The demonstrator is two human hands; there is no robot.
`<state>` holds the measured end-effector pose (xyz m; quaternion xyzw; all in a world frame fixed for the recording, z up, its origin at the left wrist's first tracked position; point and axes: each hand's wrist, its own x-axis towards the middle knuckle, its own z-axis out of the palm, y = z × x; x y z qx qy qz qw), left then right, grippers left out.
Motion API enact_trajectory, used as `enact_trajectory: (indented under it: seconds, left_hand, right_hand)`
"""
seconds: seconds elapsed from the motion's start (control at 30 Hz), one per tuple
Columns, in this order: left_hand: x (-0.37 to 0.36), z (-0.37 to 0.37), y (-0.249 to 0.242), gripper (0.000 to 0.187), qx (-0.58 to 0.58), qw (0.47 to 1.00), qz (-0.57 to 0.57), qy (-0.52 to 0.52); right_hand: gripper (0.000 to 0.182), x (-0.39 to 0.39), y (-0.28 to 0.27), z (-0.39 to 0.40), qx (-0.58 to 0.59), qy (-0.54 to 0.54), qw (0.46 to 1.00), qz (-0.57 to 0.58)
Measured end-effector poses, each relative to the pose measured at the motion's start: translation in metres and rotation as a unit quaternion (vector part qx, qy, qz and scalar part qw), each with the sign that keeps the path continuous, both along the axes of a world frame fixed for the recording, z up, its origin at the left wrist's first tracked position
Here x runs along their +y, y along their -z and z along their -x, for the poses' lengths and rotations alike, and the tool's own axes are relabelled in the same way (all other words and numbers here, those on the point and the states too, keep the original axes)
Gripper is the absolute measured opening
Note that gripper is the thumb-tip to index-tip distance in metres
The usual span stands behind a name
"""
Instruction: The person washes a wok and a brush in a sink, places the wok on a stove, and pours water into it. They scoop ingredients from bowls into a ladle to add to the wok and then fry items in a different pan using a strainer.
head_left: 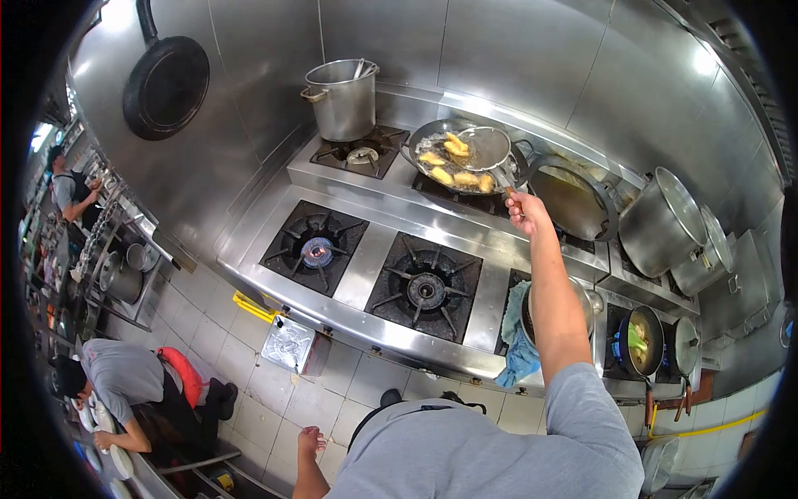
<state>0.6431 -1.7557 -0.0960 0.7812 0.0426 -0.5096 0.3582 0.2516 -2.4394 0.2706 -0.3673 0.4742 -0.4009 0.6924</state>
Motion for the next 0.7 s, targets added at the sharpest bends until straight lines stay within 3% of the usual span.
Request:
enact_trajectory:
  seconds: [0.17,0.23,0.3,0.37,0.4,0.47,0.7]
  left_hand:
    - [-0.009,0.01,-0.003,0.027,-0.005,1.0,-0.003,0.016]
    - [-0.014,0.013,-0.006,0.027,-0.003,1.0,-0.005,0.019]
    - [-0.018,0.014,-0.005,0.027,-0.001,1.0,0.001,0.024]
    - [-0.022,0.015,-0.005,0.027,-0.001,1.0,0.009,0.026]
    - [-0.024,0.016,-0.005,0.027,-0.002,1.0,0.006,0.027]
    - [-0.028,0.018,-0.007,0.027,-0.004,1.0,0.003,0.028]
    - [-0.038,0.025,-0.008,0.023,-0.013,0.999,0.012,0.029]
  right_hand:
    - [0.005,0.003,-0.01,0.014,0.125,0.015,0.99,0.068]
    - [0.003,0.008,-0.016,0.018,0.236,-0.006,0.963,0.134]
    - [0.014,0.008,-0.014,0.023,0.271,0.0,0.951,0.151]
    - [0.027,0.006,-0.012,0.028,0.371,-0.011,0.898,0.235]
    - [0.027,0.001,-0.007,0.031,0.372,-0.012,0.898,0.235]
    - [0.038,-0.001,-0.003,0.033,0.456,-0.005,0.823,0.338]
    - [0.042,-0.003,-0.003,0.044,0.449,-0.017,0.829,0.333]
